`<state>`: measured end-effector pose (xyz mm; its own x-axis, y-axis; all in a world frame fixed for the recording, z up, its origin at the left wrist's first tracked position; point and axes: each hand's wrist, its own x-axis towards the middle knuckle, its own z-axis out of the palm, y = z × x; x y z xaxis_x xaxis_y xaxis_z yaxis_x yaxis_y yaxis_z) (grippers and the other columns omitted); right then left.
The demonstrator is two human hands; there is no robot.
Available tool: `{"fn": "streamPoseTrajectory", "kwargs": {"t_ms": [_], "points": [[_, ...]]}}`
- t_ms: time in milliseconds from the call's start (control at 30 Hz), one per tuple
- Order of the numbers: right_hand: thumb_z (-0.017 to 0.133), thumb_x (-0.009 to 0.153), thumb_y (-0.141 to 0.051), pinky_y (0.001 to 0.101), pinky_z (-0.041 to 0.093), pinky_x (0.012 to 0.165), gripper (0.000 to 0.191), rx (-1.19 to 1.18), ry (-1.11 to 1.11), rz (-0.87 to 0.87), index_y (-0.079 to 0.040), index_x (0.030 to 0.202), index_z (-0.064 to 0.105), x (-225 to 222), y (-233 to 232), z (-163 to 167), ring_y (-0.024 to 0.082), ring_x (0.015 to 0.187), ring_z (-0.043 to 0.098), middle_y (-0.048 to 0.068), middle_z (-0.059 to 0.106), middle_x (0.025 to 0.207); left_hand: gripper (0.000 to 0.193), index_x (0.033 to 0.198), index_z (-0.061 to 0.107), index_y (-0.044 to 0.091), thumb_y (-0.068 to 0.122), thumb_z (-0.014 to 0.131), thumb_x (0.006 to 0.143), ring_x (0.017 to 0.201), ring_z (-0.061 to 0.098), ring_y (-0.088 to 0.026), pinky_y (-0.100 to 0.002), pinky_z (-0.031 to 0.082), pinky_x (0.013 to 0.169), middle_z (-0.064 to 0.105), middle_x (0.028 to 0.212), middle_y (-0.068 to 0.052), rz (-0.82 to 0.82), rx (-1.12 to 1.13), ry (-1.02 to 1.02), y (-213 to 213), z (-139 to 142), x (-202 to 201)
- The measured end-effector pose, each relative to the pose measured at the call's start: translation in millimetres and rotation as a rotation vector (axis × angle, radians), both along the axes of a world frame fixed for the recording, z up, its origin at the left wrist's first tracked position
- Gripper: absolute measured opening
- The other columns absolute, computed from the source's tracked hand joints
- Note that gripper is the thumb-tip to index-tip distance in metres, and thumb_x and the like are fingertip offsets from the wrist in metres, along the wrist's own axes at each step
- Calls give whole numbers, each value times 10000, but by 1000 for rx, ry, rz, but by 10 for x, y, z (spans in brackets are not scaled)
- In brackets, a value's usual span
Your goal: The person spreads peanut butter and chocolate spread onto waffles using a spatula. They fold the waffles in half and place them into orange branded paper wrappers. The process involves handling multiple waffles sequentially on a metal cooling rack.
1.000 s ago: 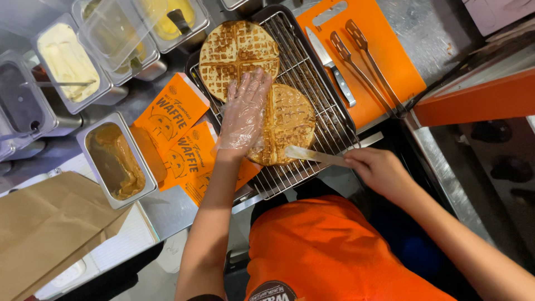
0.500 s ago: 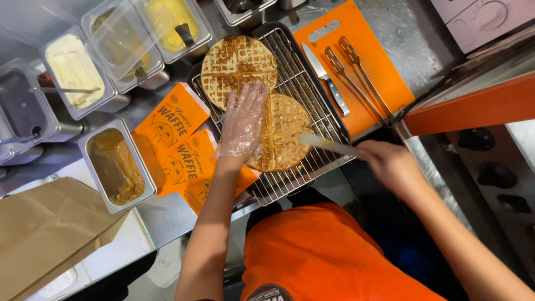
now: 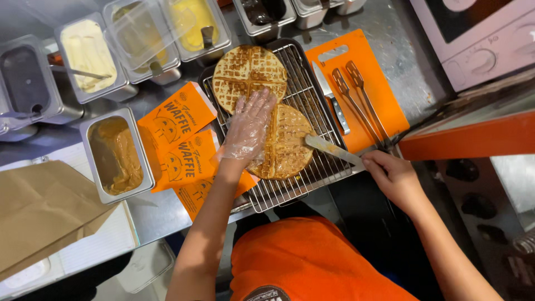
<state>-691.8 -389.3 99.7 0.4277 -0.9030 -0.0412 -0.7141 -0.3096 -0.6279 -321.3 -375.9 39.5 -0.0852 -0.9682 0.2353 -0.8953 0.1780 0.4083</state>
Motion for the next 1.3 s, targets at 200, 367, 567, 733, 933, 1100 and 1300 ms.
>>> {"fn": "streamPoseTrajectory", "kwargs": {"t_ms": [200, 367, 567, 733, 933, 1100, 1300], "points": [[670, 925, -75, 399, 508, 794, 297, -350, -73, 402, -98, 1220, 701, 274, -324, -28, 327, 890, 643, 110, 659, 1000, 749, 1591, 369, 139, -7, 511, 871, 1521, 333, -311, -518, 168, 1280, 354, 1653, -115, -21, 1, 16, 33, 31, 87], [672, 875, -21, 415, 476, 753, 423, -568, 84, 463, -139, 1278, 725, 515, -463, -46, 306, 853, 619, 89, 675, 1022, 750, 1592, 350, 125, -1, 513, 871, 1516, 332, -311, -512, 173, 1275, 350, 1649, -115, -23, 18, -11, -4, 23, 126], [700, 930, -25, 418, 463, 718, 329, -725, 50, 410, -109, 1246, 737, 896, -701, -124, 291, 856, 628, 95, 658, 1000, 699, 1592, 364, 138, 15, 515, 922, 1532, 330, -296, -495, 177, 1293, 359, 1655, -93, -20, -13, 42, -19, 2, 134], [699, 981, -64, 358, 482, 695, 140, -261, -119, 321, -35, 1114, 730, 926, -648, -55, 260, 768, 609, 110, 602, 888, 728, 1586, 373, 152, -6, 510, 889, 1529, 335, -284, -492, 181, 1292, 363, 1654, -81, 5, 9, 28, -71, -23, 130], [661, 937, -55, 340, 500, 683, 230, 27, -140, 415, -50, 1159, 720, 685, -377, -85, 247, 764, 634, 100, 611, 870, 718, 1589, 376, 165, -7, 502, 904, 1525, 324, -278, -506, 175, 1283, 351, 1655, -73, 14, 4, 19, -110, -43, 129], [702, 887, -58, 396, 503, 701, 329, -154, -22, 483, -105, 1212, 719, 531, -207, -189, 315, 822, 639, 120, 642, 959, 715, 1592, 380, 160, -4, 500, 907, 1537, 315, -303, -511, 171, 1294, 350, 1660, -82, 13, 37, 38, -66, 17, 97], [732, 797, -32, 430, 518, 736, 388, -336, 130, 375, -139, 1170, 740, 95, -142, 242, 326, 864, 659, 109, 674, 982, 761, 1581, 397, 154, -36, 494, 851, 1538, 313, -336, -514, 169, 1293, 369, 1654, -99, 6, 6, 37, -61, 86, 55]]}}
